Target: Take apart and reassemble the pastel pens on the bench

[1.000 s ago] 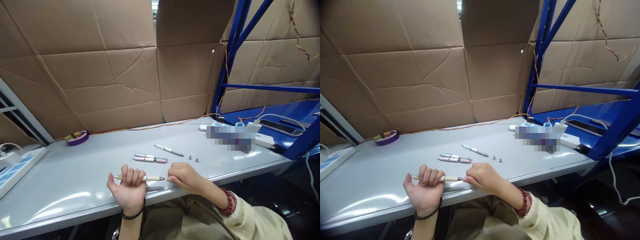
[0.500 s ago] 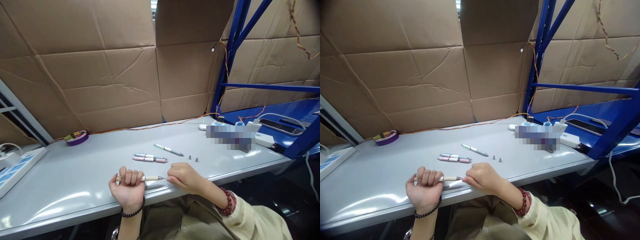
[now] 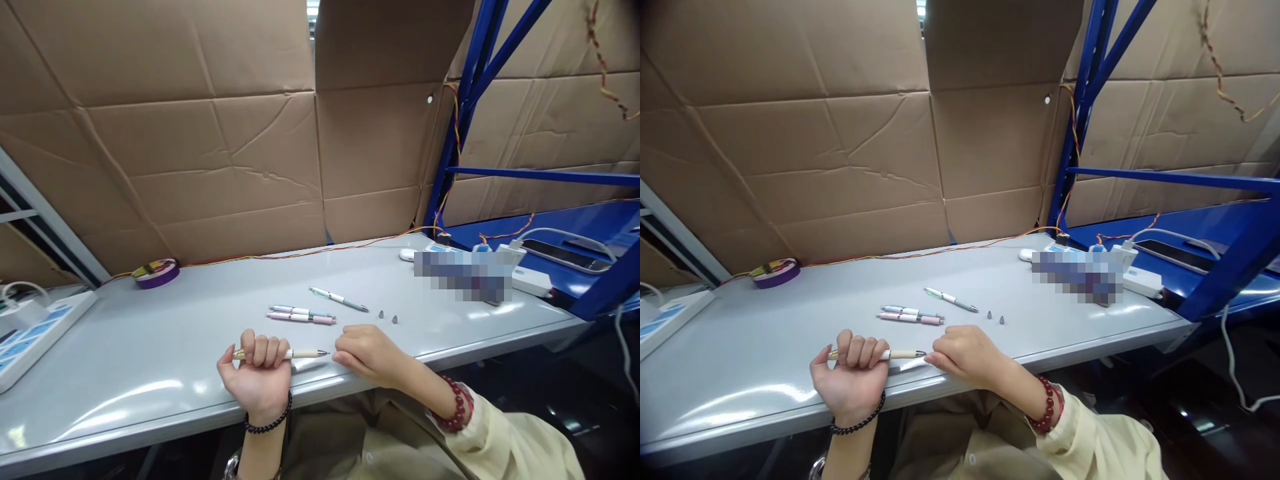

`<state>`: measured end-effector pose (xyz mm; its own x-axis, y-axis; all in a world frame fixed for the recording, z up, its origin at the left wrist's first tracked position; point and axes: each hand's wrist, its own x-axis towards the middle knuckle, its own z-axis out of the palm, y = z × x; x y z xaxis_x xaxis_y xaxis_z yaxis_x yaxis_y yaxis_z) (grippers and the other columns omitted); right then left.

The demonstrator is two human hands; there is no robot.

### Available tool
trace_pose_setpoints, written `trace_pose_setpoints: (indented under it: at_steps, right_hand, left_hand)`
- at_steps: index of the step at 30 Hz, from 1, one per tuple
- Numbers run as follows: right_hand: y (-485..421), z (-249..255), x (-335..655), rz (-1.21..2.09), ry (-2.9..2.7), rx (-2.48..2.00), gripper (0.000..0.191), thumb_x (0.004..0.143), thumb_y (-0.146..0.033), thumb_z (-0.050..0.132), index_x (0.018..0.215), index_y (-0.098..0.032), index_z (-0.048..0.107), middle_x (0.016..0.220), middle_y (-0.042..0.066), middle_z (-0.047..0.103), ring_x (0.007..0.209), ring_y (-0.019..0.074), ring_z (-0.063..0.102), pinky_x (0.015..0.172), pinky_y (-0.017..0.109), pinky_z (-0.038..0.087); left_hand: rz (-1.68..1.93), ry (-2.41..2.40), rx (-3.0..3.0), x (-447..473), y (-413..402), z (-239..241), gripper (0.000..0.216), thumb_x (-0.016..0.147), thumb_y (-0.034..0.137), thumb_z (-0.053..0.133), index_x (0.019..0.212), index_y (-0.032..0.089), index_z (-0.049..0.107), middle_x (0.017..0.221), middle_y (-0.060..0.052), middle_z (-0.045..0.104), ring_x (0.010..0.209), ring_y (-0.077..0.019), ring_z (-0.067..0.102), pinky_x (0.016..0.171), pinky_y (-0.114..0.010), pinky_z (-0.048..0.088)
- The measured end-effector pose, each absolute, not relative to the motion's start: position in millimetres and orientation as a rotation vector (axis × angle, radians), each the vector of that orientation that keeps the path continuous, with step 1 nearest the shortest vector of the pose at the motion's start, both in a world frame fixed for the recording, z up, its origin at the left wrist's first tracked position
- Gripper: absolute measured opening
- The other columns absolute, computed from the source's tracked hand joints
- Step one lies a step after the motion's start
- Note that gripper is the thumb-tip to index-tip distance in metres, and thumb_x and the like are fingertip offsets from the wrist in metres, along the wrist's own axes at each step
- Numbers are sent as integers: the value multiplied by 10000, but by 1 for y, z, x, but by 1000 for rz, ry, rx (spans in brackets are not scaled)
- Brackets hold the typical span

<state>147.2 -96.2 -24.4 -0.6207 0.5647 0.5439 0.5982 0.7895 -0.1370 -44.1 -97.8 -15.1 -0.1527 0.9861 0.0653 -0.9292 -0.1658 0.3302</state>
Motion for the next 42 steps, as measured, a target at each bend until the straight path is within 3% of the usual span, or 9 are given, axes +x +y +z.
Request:
trace_pose_setpoints:
  at_steps: [10, 18, 23, 28, 31, 34, 37, 42]
  right_hand:
    - [-98, -25, 143, -183, -2425, -943, 408, 946, -318, 326, 601, -183, 499, 541, 3, 525, 531, 133, 426, 523, 259, 284]
    - [-100, -27, 143, -158, -2426, -1032, 248, 893, -385, 458, 915, -175, 590, 636, 11, 584, 617, 162, 541, 543, 257, 355]
    - [-100, -27, 143, -193, -2439, -1034, 292, 906, -384, 445, 1044, -166, 582, 697, 33, 622, 643, 166, 564, 553, 259, 375]
    - [-100, -27, 141, -326, -2349, -947, 305, 943, -280, 358, 842, -163, 621, 586, 17, 596, 540, 145, 523, 500, 257, 338]
    - [-100, -28, 142, -376, -2214, -1009, 348, 955, -263, 317, 834, -152, 624, 569, 26, 594, 524, 139, 518, 496, 247, 336]
    - [-97, -27, 150, -355, -2080, -1211, 383, 963, -313, 283, 914, -168, 634, 621, 37, 625, 562, 140, 557, 529, 233, 371]
    - [-89, -25, 163, -348, -2007, -1406, 393, 964, -336, 276, 959, -178, 635, 694, 55, 658, 605, 158, 596, 537, 237, 377]
    - [-79, -21, 181, -361, -2002, -1651, 310, 948, -331, 353, 900, -204, 633, 641, 34, 666, 544, 166, 602, 468, 239, 298]
  left_hand:
    - [1720, 262, 179, -42, -99, -9, 344, 720, 343, 408, 550, 186, 154, 479, 65, 41, 409, -95, 57, 372, -240, 168]
    - [1710, 238, 210, -42, -99, -7, 385, 729, 431, 429, 539, 186, 200, 478, 66, 60, 390, -87, 104, 368, -230, 210]
    - [1593, 174, 275, -42, -96, -9, 339, 777, 416, 446, 567, 184, 316, 480, 73, 188, 402, -72, 242, 409, -205, 307]
    - [1483, 195, 321, -40, -92, -8, 322, 823, 430, 416, 623, 178, 400, 563, 47, 348, 494, -77, 395, 577, -239, 455]
    - [1549, 399, 352, -40, -90, -8, 261, 834, 425, 408, 745, 191, 480, 728, -4, 491, 667, -121, 535, 707, -299, 487]
    - [1739, 661, 562, -41, -89, -11, 171, 826, 378, 463, 931, 247, 495, 981, -25, 531, 950, -168, 551, 818, -320, 460]
    - [1920, 843, 919, -45, -89, -13, 224, 791, 355, 533, 999, 288, 482, 1090, -5, 497, 1100, -182, 469, 889, -319, 408]
    - [1627, 1415, 1873, -60, -87, -12, 194, 835, 372, 477, 932, 230, 565, 1014, -54, 564, 1045, -250, 479, 908, -406, 367]
